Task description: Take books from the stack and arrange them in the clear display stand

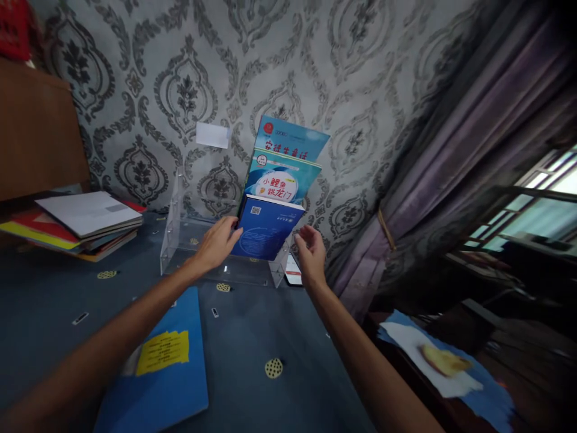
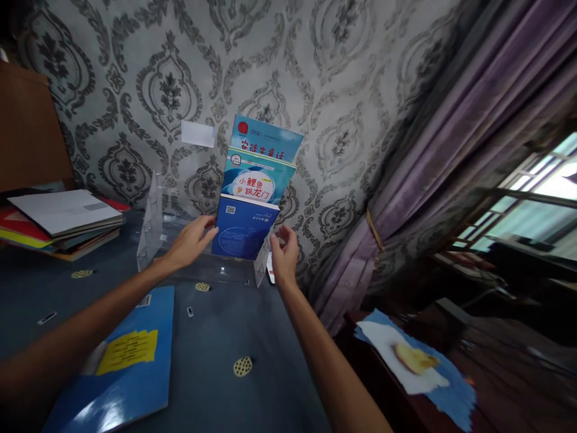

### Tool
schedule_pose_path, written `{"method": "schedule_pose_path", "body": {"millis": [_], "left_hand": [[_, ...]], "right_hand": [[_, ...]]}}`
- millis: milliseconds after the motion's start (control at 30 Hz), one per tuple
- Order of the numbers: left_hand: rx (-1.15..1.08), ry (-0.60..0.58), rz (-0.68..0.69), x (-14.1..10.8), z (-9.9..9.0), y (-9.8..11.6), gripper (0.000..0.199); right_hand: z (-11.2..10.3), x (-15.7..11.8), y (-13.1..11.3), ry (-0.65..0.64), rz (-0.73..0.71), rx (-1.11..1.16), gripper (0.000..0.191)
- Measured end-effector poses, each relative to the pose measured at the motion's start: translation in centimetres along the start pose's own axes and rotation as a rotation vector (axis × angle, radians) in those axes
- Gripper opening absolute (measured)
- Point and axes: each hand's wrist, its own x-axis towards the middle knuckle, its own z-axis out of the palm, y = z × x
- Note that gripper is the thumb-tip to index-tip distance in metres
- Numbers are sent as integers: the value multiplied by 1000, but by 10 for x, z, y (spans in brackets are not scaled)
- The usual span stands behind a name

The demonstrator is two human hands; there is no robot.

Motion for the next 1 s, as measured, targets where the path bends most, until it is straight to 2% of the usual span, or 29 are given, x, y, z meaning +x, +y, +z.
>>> {"method": "schedule_pose_path", "body": {"millis": [100,300,467,700,1000], "left_hand": [[-24,0,-32,5,9,0,28],[-15,15,-56,14,13,-6,23],[-28,28,-54,15,15,-9,24],[-47,23,-33,15,14,-13,23],[25,-108,22,36,4,-24,24]], "right_hand": [[5,15,2,-97,5,75,52],[14,16,1,-185,38,94,36],[17,16,3,-167,85,38,30],[18,15,0,-155,104,40,33],[20,21,6,-168,81,-55,32]]}}
